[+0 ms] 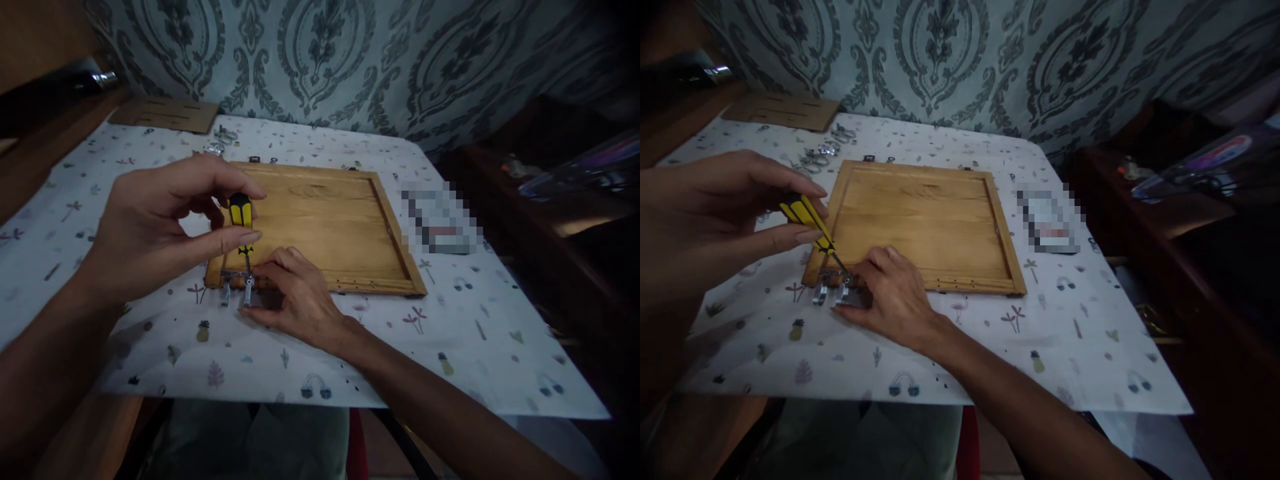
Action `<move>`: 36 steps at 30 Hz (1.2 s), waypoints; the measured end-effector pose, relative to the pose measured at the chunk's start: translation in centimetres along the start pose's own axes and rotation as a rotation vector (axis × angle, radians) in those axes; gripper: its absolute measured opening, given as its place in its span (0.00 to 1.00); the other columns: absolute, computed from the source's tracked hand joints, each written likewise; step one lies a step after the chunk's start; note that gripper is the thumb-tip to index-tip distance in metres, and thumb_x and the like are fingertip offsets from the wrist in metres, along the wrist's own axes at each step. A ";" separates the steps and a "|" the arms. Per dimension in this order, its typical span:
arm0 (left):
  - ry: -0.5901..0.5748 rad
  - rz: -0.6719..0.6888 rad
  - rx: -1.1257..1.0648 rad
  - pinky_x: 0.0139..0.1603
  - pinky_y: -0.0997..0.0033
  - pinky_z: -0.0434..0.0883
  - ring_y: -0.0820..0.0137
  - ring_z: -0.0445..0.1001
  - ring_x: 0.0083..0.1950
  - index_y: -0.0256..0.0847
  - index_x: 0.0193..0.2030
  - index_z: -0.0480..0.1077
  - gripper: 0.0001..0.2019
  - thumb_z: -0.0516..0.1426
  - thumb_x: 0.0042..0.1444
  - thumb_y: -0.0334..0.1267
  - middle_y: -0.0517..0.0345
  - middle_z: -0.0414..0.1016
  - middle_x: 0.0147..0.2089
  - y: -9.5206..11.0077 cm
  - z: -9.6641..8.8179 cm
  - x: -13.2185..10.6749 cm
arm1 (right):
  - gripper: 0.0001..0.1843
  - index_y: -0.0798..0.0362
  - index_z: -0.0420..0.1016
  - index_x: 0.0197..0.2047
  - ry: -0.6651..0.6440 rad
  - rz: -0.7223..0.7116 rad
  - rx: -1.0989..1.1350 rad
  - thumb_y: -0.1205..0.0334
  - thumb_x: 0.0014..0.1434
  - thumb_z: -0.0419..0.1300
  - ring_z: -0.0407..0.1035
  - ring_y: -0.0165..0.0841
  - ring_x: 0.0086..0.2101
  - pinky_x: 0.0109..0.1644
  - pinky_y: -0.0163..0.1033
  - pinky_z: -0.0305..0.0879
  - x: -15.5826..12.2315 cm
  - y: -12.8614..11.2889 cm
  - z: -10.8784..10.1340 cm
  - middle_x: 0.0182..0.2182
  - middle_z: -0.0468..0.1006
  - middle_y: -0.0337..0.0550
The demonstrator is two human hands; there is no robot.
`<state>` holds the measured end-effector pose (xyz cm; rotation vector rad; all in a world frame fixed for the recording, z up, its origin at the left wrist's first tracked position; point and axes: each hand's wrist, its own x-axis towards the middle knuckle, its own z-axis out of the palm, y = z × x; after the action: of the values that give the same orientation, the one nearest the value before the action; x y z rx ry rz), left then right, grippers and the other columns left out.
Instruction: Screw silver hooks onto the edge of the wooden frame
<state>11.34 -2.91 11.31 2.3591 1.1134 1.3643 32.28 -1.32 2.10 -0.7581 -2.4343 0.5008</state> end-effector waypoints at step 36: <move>0.076 -0.076 0.109 0.30 0.65 0.76 0.69 0.76 0.36 0.46 0.42 0.74 0.08 0.67 0.57 0.40 0.62 0.77 0.38 0.4 0.1 0.0 | 0.28 0.56 0.80 0.48 0.018 0.004 0.004 0.40 0.56 0.69 0.69 0.41 0.42 0.43 0.45 0.66 0.1 -0.1 0.1 0.41 0.76 0.47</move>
<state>11.57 -3.14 11.47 2.3286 1.3165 1.4119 32.14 -1.36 2.08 -0.7633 -2.4145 0.4985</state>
